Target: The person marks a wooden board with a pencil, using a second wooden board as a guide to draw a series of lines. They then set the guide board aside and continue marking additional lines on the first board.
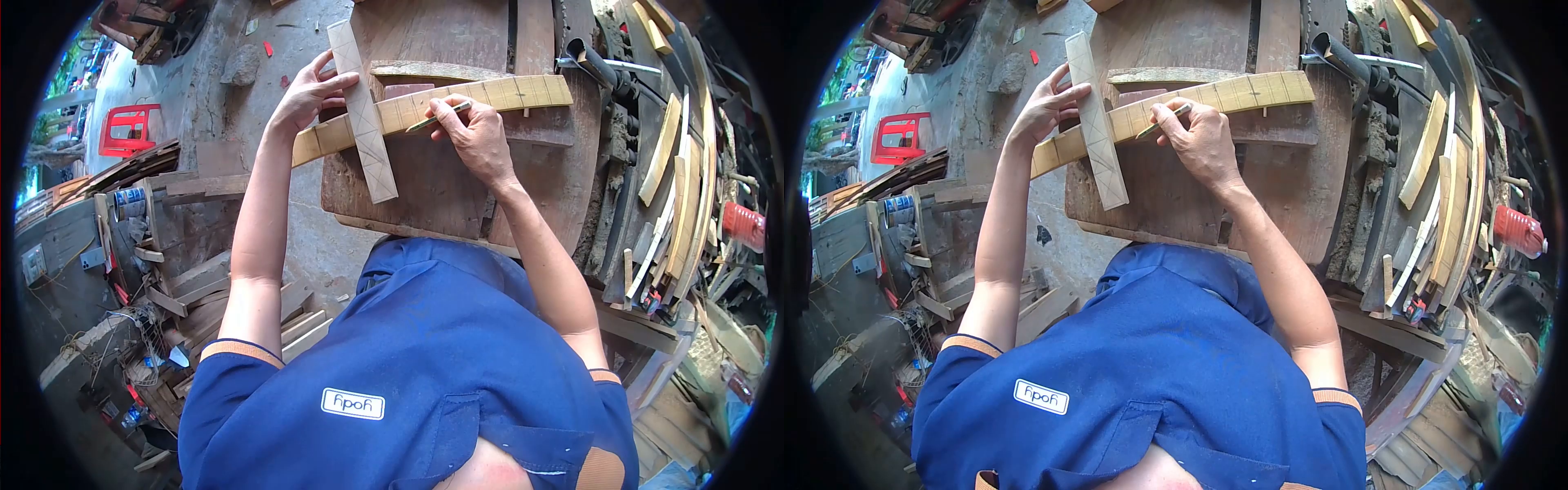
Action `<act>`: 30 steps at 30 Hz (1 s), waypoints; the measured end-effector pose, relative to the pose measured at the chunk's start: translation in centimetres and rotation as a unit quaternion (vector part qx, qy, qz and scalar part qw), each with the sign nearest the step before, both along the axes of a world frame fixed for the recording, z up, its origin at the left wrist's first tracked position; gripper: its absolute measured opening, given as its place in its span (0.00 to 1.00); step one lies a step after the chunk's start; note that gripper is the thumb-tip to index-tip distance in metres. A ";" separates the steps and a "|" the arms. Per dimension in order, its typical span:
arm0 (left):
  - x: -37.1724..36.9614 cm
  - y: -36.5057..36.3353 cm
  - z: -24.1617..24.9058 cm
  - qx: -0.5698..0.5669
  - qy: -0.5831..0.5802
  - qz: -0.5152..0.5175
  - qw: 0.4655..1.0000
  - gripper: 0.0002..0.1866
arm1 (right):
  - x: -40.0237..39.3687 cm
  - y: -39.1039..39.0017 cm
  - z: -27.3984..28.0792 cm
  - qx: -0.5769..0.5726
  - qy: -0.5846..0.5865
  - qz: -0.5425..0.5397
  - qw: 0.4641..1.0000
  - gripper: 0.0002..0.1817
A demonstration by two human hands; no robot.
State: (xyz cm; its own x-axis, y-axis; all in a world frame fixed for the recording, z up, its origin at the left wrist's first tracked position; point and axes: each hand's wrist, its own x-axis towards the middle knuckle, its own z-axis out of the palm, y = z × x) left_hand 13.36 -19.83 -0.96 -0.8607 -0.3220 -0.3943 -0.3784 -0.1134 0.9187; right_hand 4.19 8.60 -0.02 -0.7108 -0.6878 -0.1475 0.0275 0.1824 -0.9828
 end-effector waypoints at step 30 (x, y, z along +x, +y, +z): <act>0.0 -0.1 -0.5 0.002 0.012 0.000 1.000 0.46 | 1.5 -5.4 -1.0 -0.071 0.120 -0.064 0.988 0.14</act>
State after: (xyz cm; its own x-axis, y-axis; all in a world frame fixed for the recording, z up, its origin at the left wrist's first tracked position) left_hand 13.32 -19.89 -1.43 -0.8700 -0.3201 -0.3750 -0.3562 -0.1176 0.9270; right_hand 5.68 3.15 -0.98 -0.7956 -0.5921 0.1284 -0.1962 0.0514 -0.9792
